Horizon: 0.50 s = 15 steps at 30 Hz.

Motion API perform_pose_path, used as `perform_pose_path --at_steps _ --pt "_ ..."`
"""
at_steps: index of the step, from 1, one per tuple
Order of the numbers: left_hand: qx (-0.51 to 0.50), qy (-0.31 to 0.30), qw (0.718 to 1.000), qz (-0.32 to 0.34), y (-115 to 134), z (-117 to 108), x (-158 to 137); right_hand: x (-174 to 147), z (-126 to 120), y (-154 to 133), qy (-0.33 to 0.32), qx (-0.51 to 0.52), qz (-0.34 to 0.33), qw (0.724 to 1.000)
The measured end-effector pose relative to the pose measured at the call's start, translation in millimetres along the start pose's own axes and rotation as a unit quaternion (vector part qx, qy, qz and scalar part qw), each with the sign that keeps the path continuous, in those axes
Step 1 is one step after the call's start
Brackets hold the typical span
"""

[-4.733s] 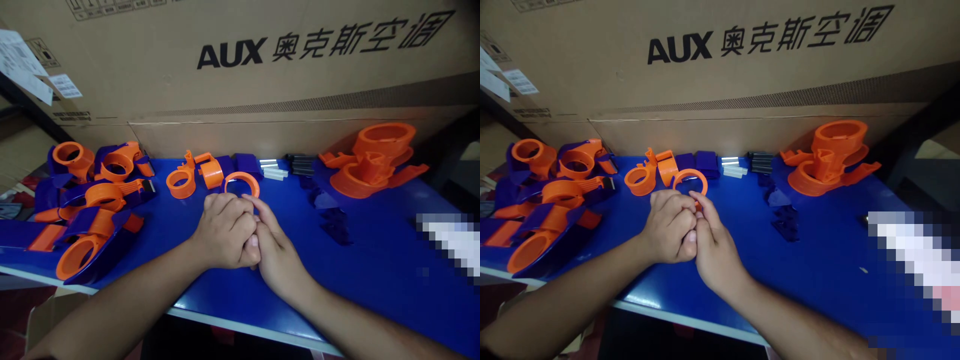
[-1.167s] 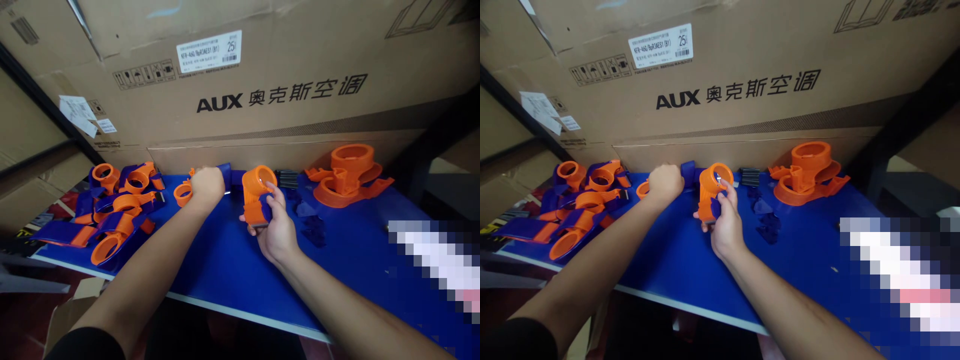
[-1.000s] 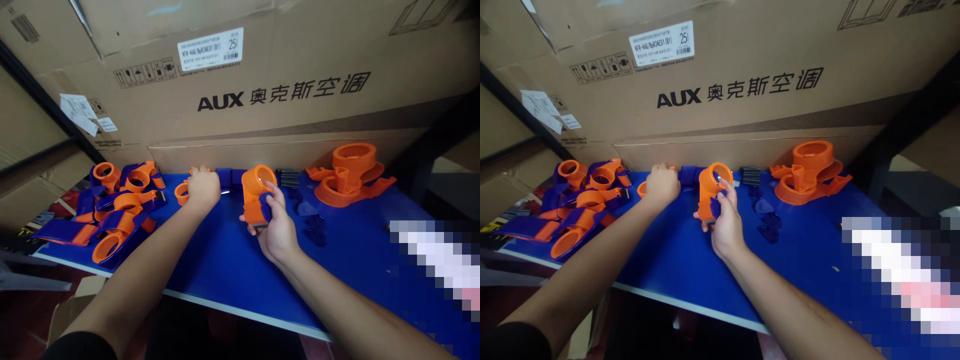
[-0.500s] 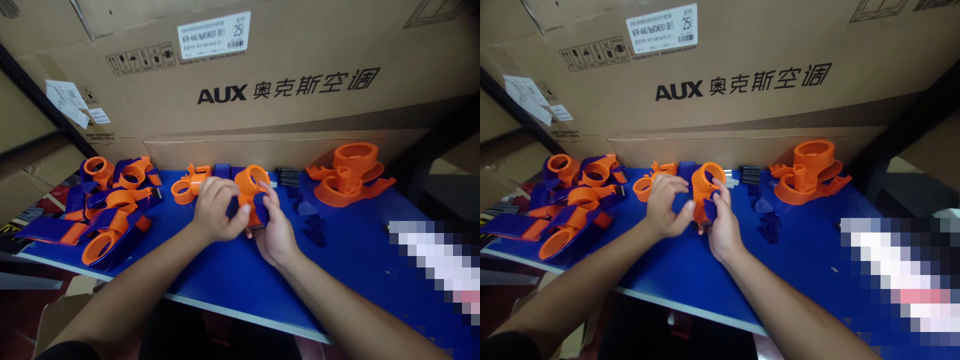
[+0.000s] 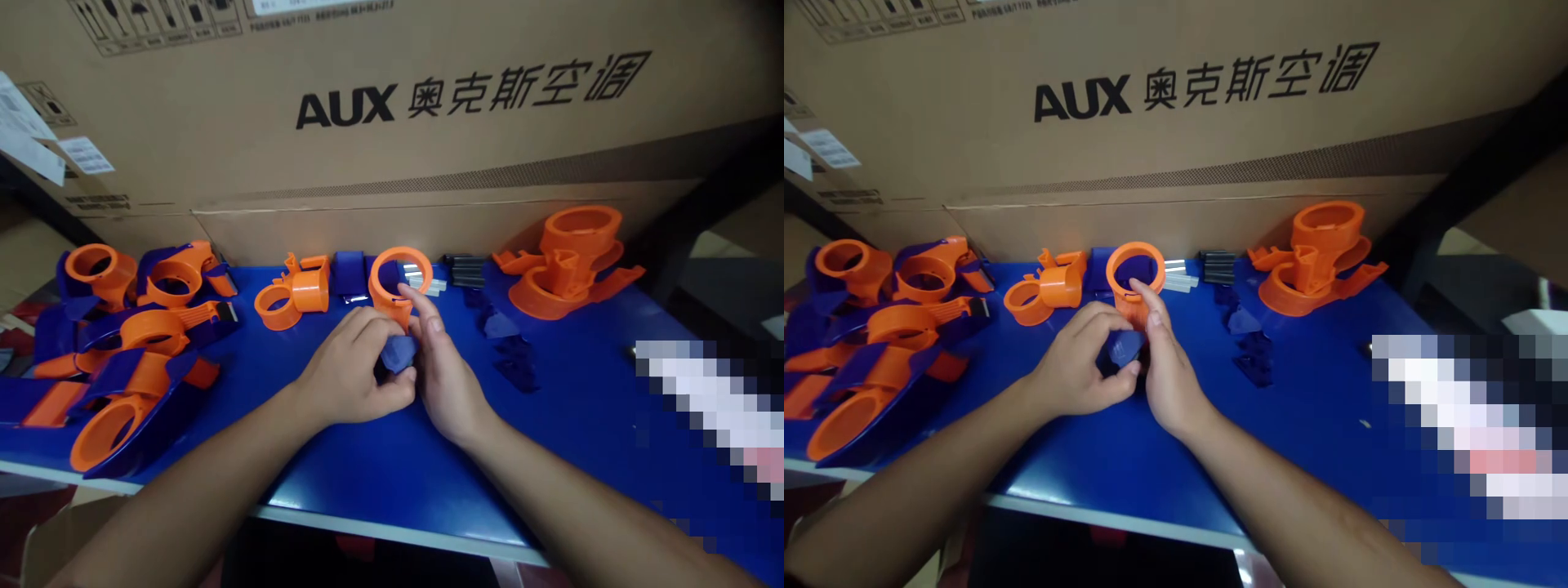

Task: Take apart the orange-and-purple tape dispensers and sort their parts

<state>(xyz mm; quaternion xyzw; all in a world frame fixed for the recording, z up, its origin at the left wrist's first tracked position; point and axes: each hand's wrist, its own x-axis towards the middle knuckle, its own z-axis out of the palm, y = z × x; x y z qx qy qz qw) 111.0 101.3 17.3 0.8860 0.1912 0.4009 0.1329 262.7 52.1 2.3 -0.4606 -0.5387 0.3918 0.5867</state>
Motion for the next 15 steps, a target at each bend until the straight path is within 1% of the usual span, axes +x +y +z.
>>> perform_pose_path --at_steps 3,5,10,15 --pt "-0.024 -0.026 0.999 -0.033 0.7 3.9 -1.1 -2.4 1.7 -4.6 -0.002 -0.021 0.008 1.0" --pt "-0.037 -0.036 0.998 -0.04 0.8 6.5 -1.9 -3.2 3.8 -6.7 0.003 -0.036 0.007 0.999" --pt "-0.047 -0.049 0.996 -0.052 2.4 6.6 -2.6 -4.1 7.8 -4.8 0.015 -0.041 -0.008 0.999" --pt "-0.066 -0.048 0.995 -0.065 5.7 4.1 -3.2 -6.4 8.8 0.2 0.034 -0.062 -0.021 0.997"
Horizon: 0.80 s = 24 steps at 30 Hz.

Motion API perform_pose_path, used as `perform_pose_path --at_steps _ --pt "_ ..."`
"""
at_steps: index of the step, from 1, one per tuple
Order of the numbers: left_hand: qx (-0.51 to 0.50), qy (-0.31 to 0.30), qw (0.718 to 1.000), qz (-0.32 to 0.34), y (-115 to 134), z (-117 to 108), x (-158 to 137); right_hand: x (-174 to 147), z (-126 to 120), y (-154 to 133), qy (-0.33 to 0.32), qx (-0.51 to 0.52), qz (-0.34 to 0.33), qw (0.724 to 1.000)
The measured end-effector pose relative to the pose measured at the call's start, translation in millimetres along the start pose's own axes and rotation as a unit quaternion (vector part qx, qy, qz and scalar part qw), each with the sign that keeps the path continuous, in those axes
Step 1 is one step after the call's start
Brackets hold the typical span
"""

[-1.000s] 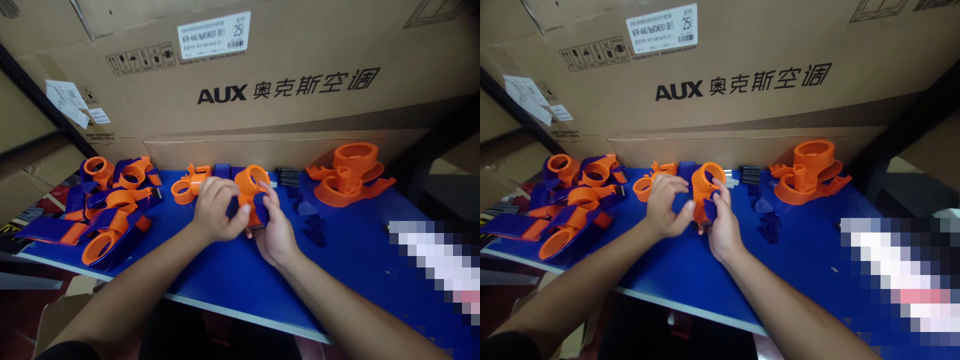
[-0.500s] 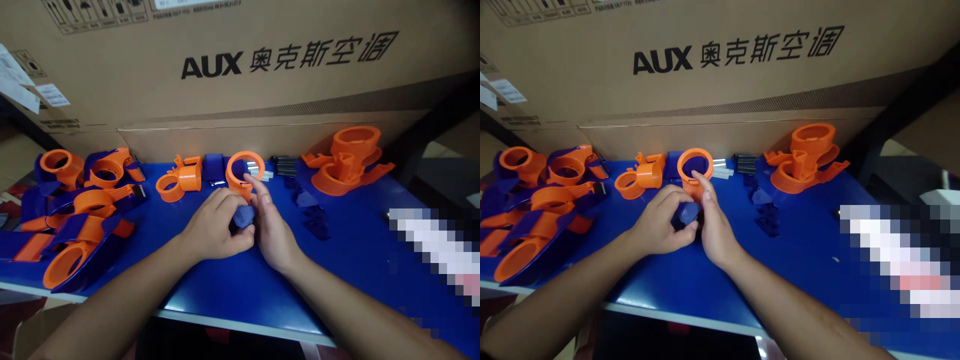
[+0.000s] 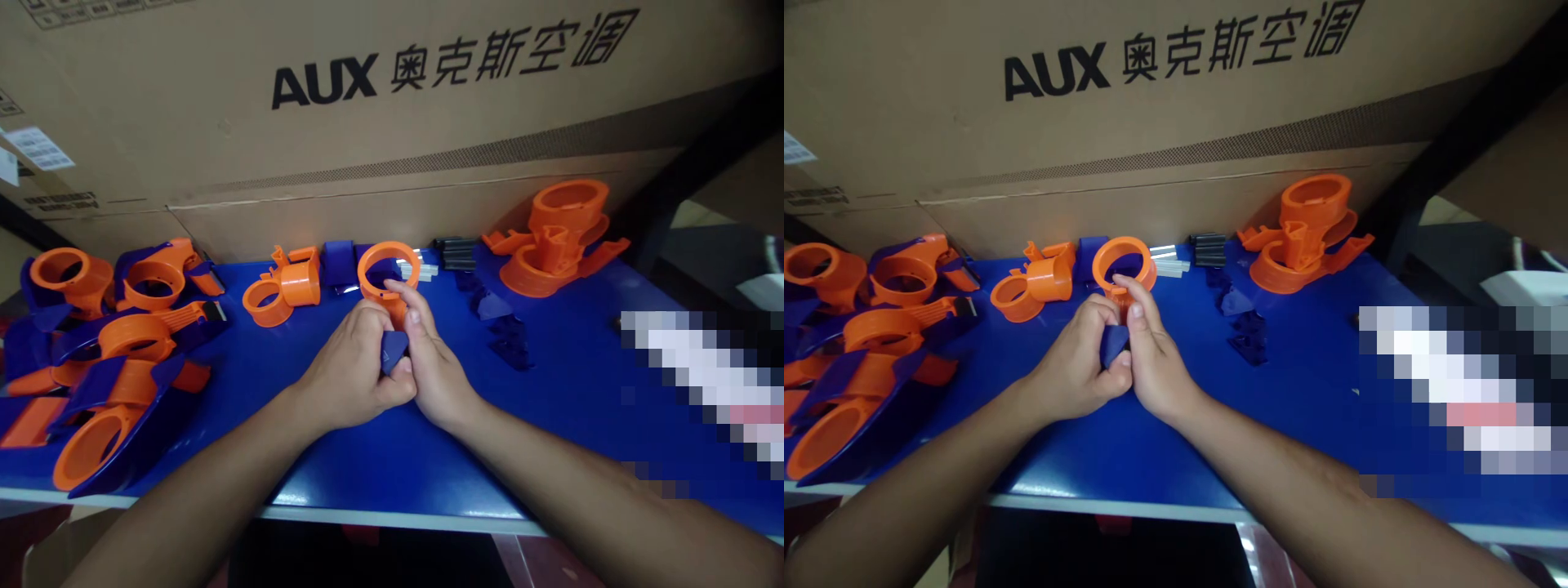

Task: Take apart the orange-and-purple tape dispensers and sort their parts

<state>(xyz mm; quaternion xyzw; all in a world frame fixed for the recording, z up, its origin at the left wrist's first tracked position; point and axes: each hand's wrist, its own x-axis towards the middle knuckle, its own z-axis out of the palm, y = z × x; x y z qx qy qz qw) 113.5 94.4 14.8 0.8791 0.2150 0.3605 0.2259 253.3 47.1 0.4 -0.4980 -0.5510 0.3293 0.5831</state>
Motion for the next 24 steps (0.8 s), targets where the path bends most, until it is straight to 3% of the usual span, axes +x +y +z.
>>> perform_pose_path --at_steps 5,13,20,24 --pt "-0.034 -0.006 0.996 -0.077 12 -2 1 -1 2 2 0.014 -0.001 0.01 1.0" --pt "-0.058 0.074 0.972 -0.214 34 7 -1 -4 4 0 0.03 0.025 0.007 0.999" --pt "-0.096 0.101 0.978 -0.156 33 18 -4 -9 4 7 0.064 0.036 0.009 0.997" --pt "-0.068 0.118 0.98 -0.145 30 24 -5 -10 4 17 0.065 0.006 0.003 0.998"
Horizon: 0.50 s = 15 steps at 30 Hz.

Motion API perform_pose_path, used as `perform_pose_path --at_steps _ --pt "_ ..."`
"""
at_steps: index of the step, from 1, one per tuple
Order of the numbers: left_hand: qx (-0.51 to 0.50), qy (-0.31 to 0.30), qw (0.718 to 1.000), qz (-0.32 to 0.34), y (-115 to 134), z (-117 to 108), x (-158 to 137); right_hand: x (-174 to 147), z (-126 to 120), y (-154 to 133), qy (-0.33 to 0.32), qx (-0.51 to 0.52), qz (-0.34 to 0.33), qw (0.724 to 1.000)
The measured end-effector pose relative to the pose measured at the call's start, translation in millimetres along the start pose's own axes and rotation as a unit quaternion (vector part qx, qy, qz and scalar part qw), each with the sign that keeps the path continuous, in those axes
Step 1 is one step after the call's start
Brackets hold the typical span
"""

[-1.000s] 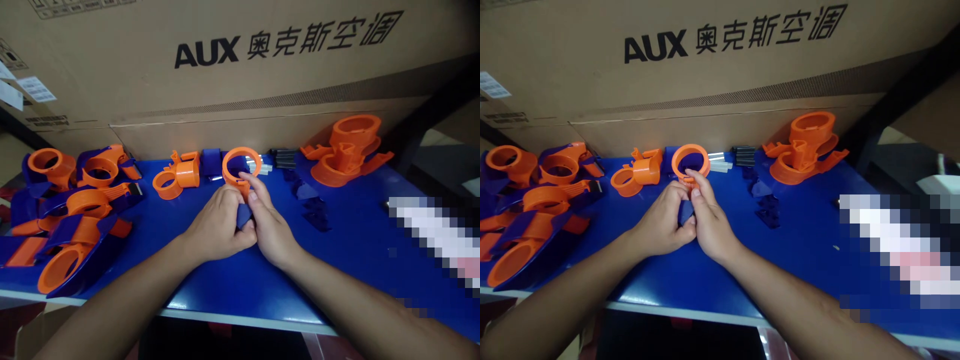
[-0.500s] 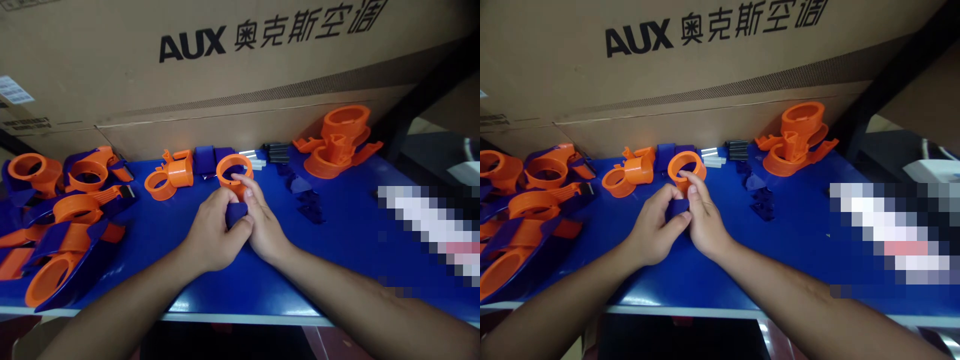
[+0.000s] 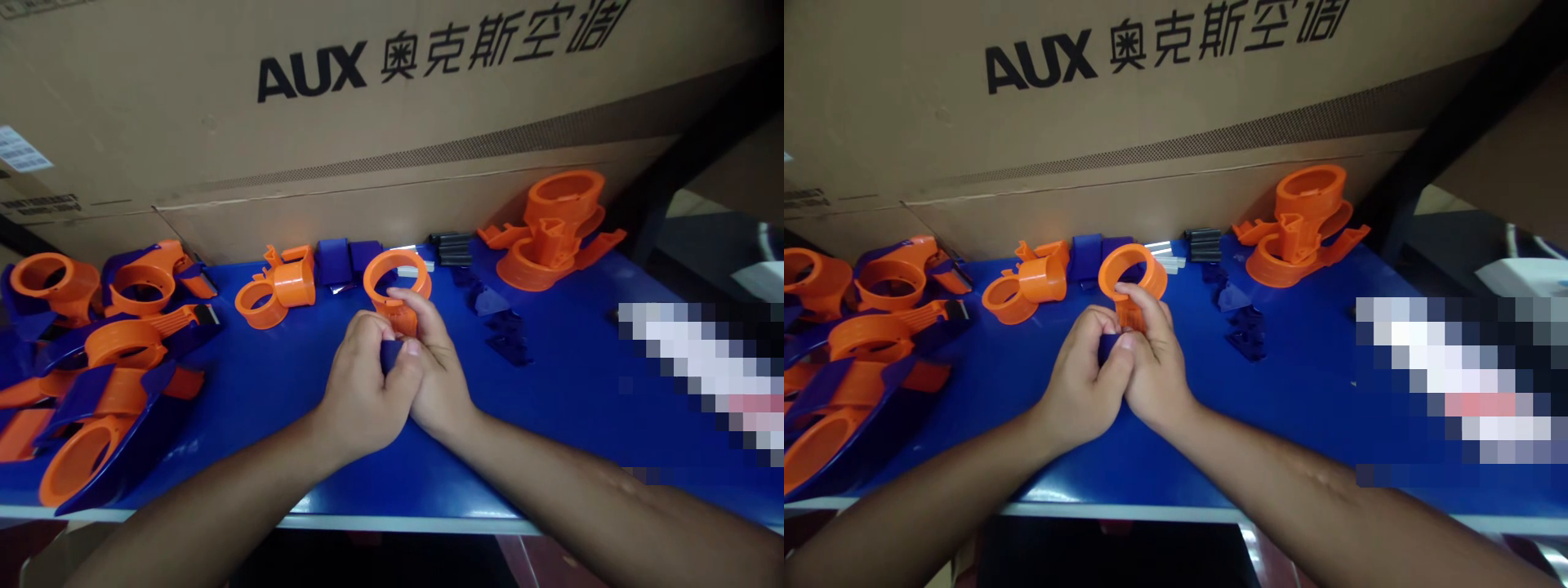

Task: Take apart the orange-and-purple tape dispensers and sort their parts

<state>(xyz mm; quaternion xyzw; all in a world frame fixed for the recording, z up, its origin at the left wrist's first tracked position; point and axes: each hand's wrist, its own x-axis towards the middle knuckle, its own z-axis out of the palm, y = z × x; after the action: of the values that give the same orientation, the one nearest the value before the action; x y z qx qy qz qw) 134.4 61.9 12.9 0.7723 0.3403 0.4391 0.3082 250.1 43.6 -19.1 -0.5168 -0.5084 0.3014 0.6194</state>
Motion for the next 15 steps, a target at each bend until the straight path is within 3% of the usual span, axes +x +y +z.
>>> perform_pose_path --at_steps 11,15 --pt "0.061 0.063 0.996 0.032 -6.0 0.4 -1.8 2.0 2.2 3.2 0.027 -0.012 0.024 0.999" --pt "0.066 0.04 0.996 0.044 -8.0 -1.4 1.4 3.9 2.3 3.0 0.017 -0.016 0.021 1.0"
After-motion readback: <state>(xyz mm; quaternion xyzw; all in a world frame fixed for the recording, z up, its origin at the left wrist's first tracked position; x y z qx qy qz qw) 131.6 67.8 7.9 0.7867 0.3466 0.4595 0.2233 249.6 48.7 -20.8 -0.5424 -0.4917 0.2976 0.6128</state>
